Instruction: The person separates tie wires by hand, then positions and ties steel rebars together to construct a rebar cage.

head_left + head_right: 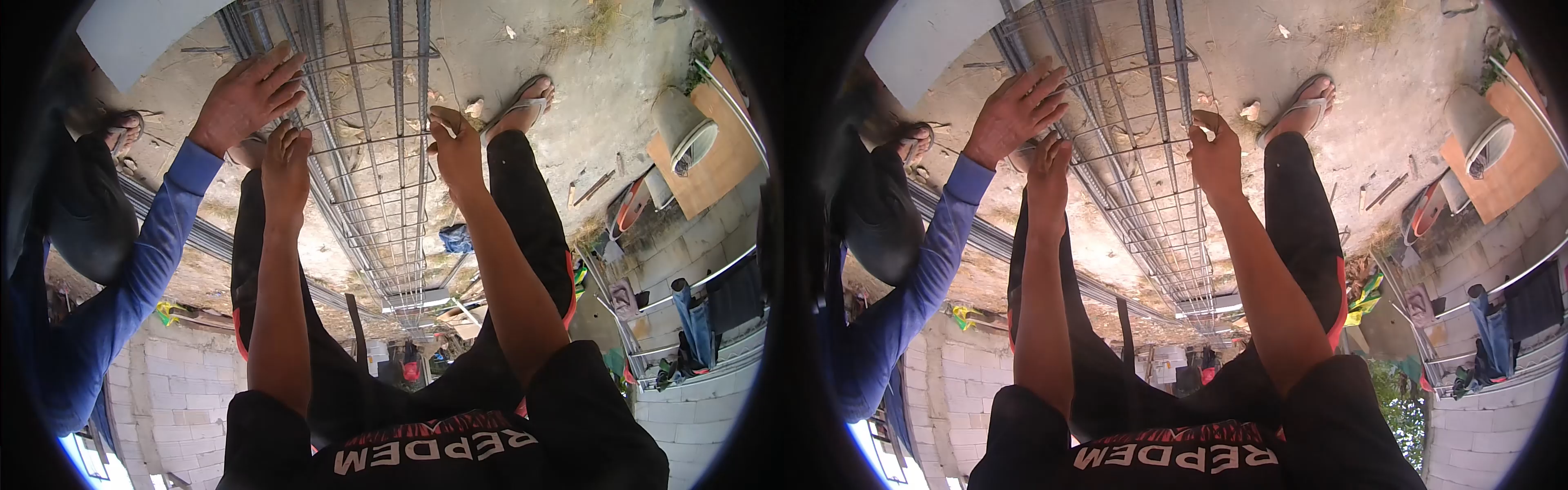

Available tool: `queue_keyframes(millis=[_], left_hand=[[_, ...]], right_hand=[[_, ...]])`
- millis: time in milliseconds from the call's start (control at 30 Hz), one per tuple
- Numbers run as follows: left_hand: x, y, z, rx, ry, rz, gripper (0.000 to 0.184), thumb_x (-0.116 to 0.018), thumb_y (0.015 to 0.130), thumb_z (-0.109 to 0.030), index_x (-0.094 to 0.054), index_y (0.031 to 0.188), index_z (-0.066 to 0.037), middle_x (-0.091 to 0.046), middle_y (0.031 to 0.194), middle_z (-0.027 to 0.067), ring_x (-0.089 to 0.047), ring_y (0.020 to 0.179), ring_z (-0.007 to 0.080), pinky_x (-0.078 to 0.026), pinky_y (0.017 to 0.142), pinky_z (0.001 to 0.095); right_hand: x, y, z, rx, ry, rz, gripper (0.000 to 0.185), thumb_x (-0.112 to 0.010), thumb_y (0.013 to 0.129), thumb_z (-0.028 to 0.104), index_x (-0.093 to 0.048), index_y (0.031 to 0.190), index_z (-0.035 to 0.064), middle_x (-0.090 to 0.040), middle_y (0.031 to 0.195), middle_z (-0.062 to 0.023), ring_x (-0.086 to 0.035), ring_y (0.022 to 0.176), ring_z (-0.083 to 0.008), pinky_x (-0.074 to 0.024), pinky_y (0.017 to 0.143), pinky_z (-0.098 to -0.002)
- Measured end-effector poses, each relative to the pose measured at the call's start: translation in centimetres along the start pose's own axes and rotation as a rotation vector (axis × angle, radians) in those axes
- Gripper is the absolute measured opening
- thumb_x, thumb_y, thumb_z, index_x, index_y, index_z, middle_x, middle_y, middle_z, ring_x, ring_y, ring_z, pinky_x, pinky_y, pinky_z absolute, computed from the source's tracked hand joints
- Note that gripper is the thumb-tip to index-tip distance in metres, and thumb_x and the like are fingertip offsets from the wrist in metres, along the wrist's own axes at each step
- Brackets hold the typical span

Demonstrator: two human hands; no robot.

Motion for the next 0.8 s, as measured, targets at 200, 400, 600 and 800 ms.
queue_keyframes(millis=[200, 400, 600, 800], left_hand=[[-0.5, 0.3, 1.7, 0.009, 0.000, 0.121, 0.066, -0.069, 0.097, -0.035, -0.048, 0.148, 0.001, -0.058, 0.138, 0.0142, -0.058, 0.115, 0.0188, -0.044, 0.103, 0.0328], [-1.0, -0.6, 0.4, 0.044, 0.103, 0.058, 0.053, -0.065, 0.098, -0.034, -0.056, 0.140, -0.003, -0.062, 0.120, 0.0097, -0.055, 0.106, 0.0184, -0.044, 0.091, 0.0332], [-0.6, 0.2, 2.0, -0.228, 0.050, 0.214, 0.051, -0.067, 0.097, -0.032, -0.058, 0.140, -0.004, -0.062, 0.121, 0.0074, -0.055, 0.105, 0.0172, -0.044, 0.092, 0.0345], [-1.2, 0.1, 2.3, 0.103, 0.001, 0.082, 0.066, -0.071, 0.093, -0.038, -0.053, 0.145, -0.001, -0.061, 0.124, 0.0111, -0.056, 0.110, 0.0192, -0.044, 0.093, 0.0337]], right_hand=[[0.1, 0.6, -1.4, 0.108, -0.099, 0.056, 0.041, -0.069, 0.094, 0.018, -0.066, 0.130, 0.0000, -0.070, 0.122, -0.0076, -0.068, 0.082, -0.0157, -0.0534, 0.076, -0.0306], [0.6, 2.1, -3.0, 0.581, -0.373, -0.196, 0.033, -0.077, 0.085, 0.027, -0.072, 0.099, -0.0028, -0.075, 0.084, -0.0151, -0.073, 0.078, -0.0260, -0.0555, 0.073, -0.0374], [-0.1, 2.8, -0.7, 0.403, -0.730, -0.199, 0.031, -0.079, 0.081, 0.030, -0.069, 0.088, 0.0016, -0.073, 0.086, -0.0219, -0.071, 0.084, -0.0395, -0.0558, 0.076, -0.0465], [-1.0, 2.6, -1.1, 0.428, -0.897, -0.204, 0.025, -0.071, 0.082, 0.026, -0.066, 0.093, 0.0034, -0.072, 0.090, -0.0230, -0.070, 0.090, -0.0420, -0.0548, 0.079, -0.0512]])
Point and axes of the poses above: each hand's wrist, its own y-axis towards the middle knuckle, its own x-axis out of the back of the hand, z = x × y, the point moved 6 cm from there along y, towards the middle knuckle
